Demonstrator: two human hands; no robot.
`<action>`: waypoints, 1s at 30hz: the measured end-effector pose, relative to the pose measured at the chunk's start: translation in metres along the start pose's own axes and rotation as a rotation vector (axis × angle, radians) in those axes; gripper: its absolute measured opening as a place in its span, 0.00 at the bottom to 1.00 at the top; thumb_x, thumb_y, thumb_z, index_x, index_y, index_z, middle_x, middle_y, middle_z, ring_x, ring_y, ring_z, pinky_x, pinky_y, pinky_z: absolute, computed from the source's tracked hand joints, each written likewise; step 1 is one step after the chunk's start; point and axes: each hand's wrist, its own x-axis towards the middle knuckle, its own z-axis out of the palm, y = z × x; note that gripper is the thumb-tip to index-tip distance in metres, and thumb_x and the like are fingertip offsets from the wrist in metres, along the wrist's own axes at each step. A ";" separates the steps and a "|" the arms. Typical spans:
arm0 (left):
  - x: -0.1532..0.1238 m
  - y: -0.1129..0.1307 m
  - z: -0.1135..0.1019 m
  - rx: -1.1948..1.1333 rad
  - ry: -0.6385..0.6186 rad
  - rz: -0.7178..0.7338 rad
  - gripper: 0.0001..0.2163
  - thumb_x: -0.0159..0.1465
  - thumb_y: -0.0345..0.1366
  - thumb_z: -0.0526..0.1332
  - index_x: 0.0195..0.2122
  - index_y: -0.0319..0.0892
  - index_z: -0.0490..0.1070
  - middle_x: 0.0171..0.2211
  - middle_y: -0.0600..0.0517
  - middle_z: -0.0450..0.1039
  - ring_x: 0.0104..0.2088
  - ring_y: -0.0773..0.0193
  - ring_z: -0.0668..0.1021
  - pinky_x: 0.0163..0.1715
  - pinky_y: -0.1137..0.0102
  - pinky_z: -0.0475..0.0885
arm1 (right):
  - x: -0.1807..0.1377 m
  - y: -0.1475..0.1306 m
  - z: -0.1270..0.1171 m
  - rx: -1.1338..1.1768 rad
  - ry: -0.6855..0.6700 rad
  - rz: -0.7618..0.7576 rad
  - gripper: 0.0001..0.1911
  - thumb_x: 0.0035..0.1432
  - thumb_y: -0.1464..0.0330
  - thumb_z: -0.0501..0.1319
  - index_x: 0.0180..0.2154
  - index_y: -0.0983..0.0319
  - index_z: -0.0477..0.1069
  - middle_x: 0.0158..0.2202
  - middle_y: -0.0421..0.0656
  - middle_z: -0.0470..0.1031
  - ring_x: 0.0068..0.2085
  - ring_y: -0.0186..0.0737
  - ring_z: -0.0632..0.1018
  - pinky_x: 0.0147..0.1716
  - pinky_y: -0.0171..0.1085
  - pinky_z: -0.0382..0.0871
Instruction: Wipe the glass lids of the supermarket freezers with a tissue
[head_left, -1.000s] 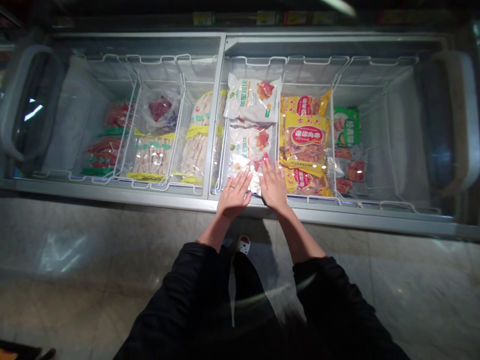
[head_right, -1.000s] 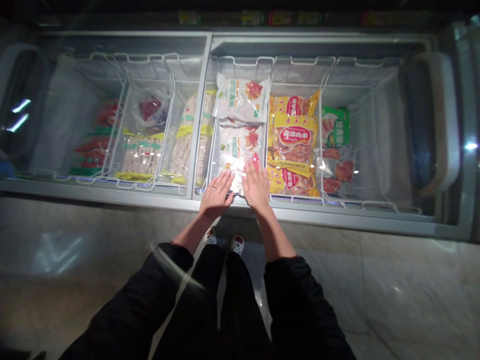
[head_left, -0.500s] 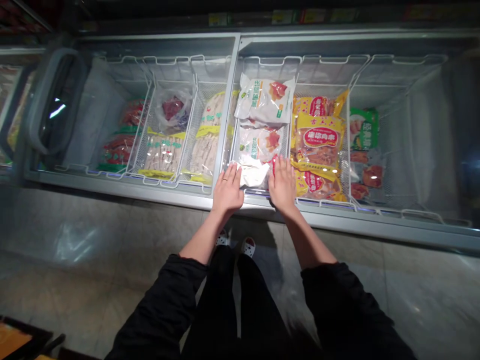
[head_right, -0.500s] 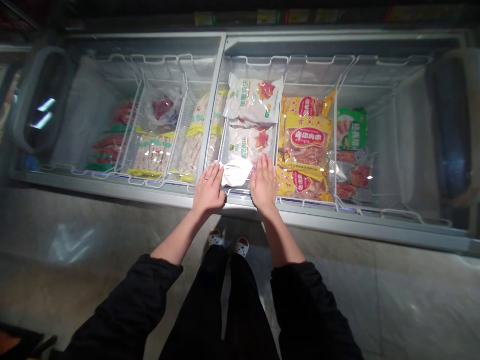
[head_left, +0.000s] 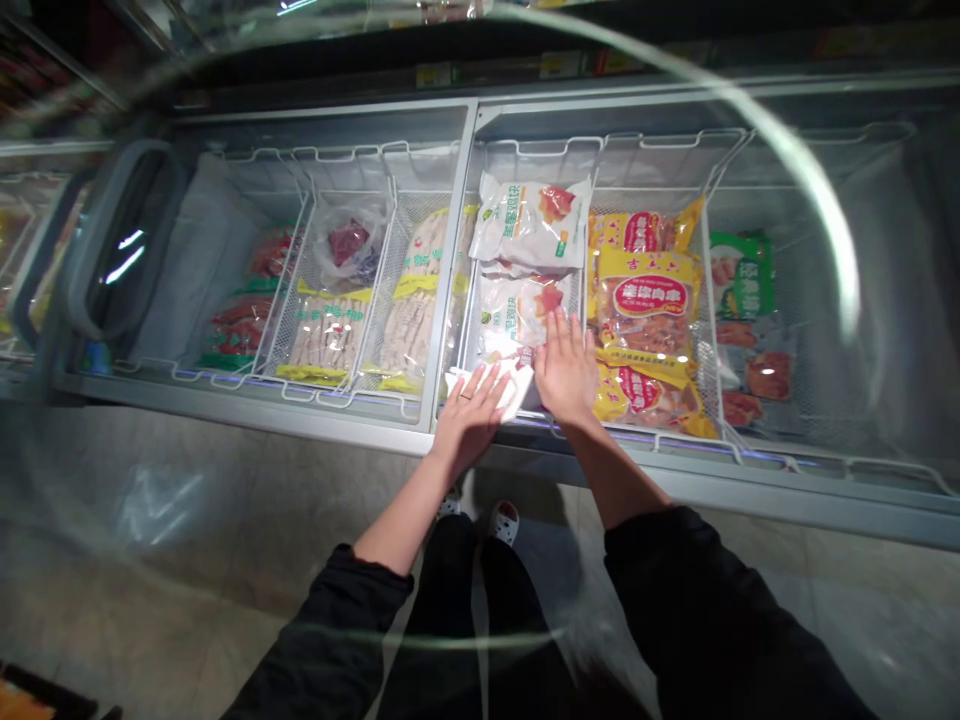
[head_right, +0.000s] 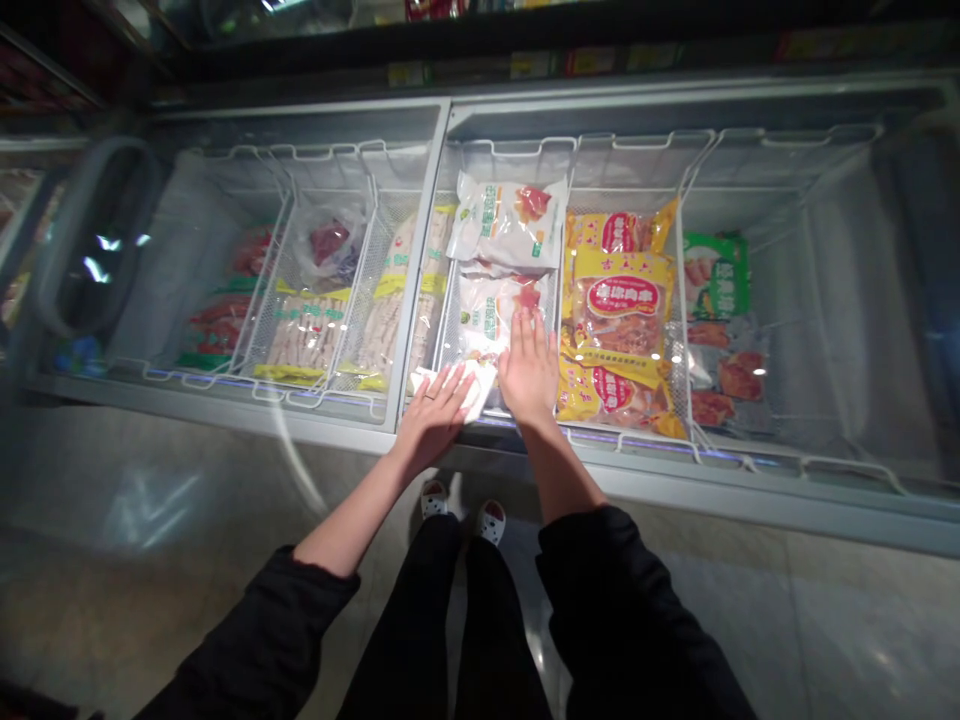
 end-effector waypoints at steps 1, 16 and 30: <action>0.007 0.000 0.000 -0.004 -0.012 0.082 0.28 0.77 0.36 0.54 0.78 0.51 0.58 0.78 0.54 0.58 0.77 0.55 0.63 0.78 0.56 0.58 | 0.000 -0.001 -0.001 -0.001 -0.006 0.005 0.35 0.75 0.66 0.44 0.78 0.68 0.52 0.80 0.49 0.55 0.80 0.54 0.54 0.79 0.62 0.46; 0.064 -0.022 -0.009 -0.026 -0.017 0.131 0.30 0.78 0.37 0.51 0.80 0.50 0.50 0.79 0.53 0.55 0.79 0.57 0.59 0.79 0.54 0.54 | -0.001 0.003 0.007 0.012 0.014 0.052 0.34 0.76 0.67 0.45 0.79 0.62 0.52 0.79 0.48 0.59 0.80 0.51 0.56 0.78 0.61 0.49; 0.112 -0.033 -0.020 -0.188 0.050 0.136 0.26 0.78 0.34 0.52 0.76 0.51 0.60 0.76 0.53 0.62 0.77 0.52 0.63 0.78 0.48 0.60 | -0.006 -0.001 -0.006 -0.019 -0.047 0.085 0.36 0.74 0.70 0.48 0.80 0.58 0.48 0.78 0.48 0.59 0.79 0.52 0.59 0.77 0.64 0.53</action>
